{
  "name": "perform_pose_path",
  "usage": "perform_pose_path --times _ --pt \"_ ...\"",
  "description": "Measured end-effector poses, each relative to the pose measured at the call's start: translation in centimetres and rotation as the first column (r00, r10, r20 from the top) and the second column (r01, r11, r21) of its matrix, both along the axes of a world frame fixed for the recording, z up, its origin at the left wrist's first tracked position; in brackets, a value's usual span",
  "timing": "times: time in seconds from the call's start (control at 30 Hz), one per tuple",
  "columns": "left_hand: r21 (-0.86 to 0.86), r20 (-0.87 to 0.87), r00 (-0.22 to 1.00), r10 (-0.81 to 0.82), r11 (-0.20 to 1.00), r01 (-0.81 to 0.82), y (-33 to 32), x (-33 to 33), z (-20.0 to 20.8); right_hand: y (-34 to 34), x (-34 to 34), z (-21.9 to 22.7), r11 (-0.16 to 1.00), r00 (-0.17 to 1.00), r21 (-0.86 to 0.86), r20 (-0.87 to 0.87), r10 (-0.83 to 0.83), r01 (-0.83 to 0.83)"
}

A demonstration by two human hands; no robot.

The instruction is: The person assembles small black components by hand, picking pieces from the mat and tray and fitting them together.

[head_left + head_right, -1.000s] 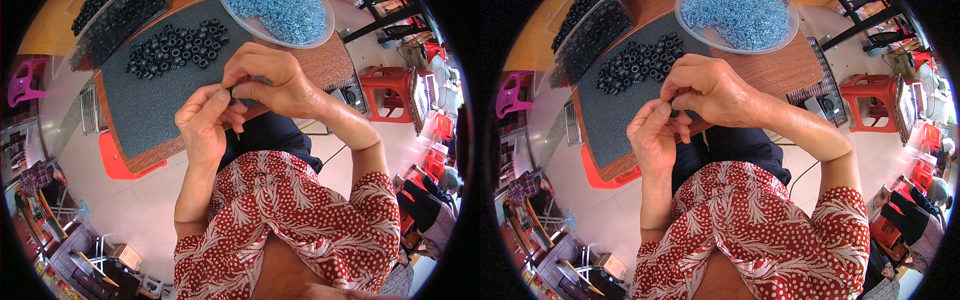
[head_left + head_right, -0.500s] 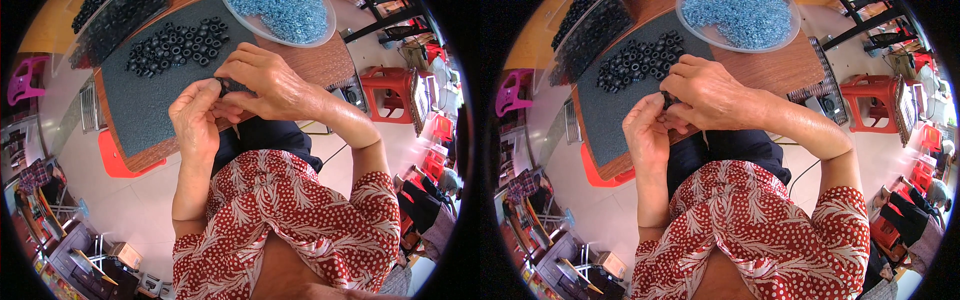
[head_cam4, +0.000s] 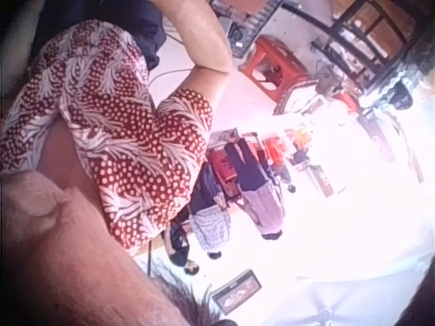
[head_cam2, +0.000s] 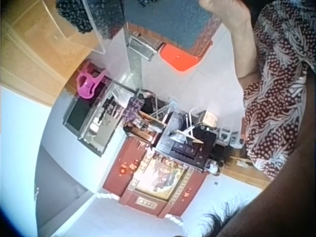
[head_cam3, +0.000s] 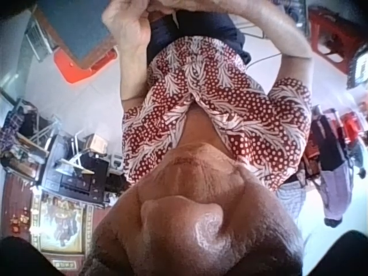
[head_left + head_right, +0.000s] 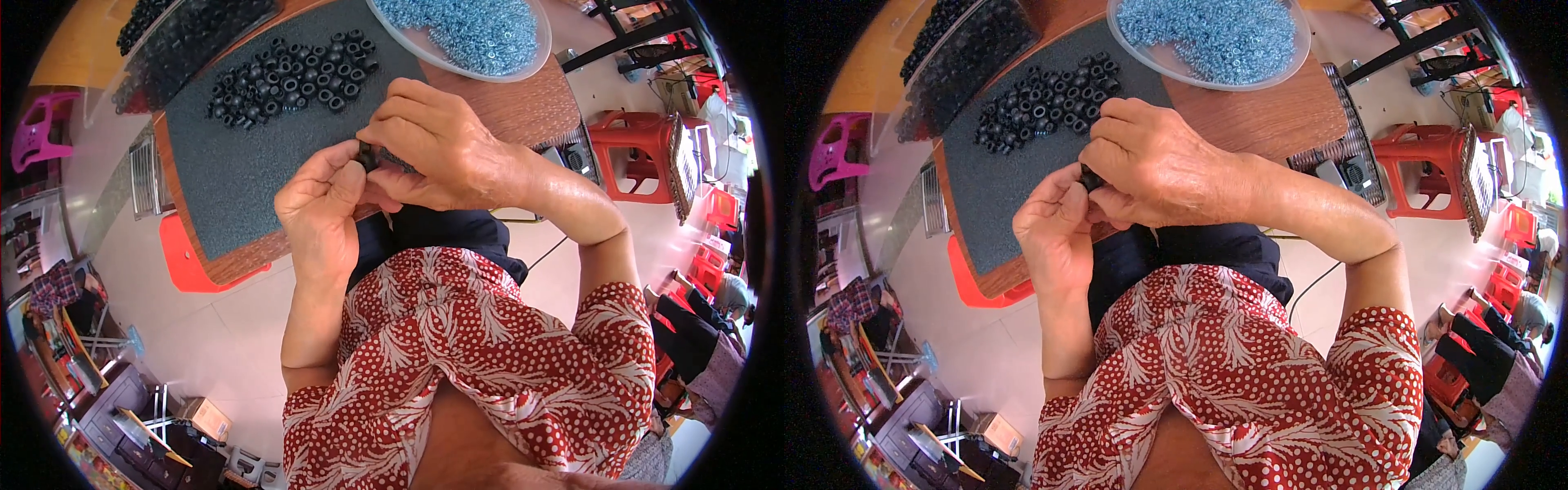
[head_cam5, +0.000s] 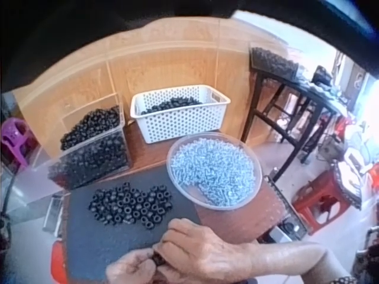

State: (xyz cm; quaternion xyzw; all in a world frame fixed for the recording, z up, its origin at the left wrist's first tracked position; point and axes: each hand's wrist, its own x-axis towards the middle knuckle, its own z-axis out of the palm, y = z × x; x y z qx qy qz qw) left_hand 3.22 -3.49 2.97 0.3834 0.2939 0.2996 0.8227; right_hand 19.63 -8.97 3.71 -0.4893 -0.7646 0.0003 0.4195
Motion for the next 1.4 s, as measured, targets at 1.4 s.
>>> perform_pose_path --times 1.4 --pt "0.476 -0.205 0.971 0.123 0.879 -0.01 -1.6 -0.3 -0.7 -1.2 -1.5 -0.1 0.989 0.987 0.041 0.067 -0.143 0.141"
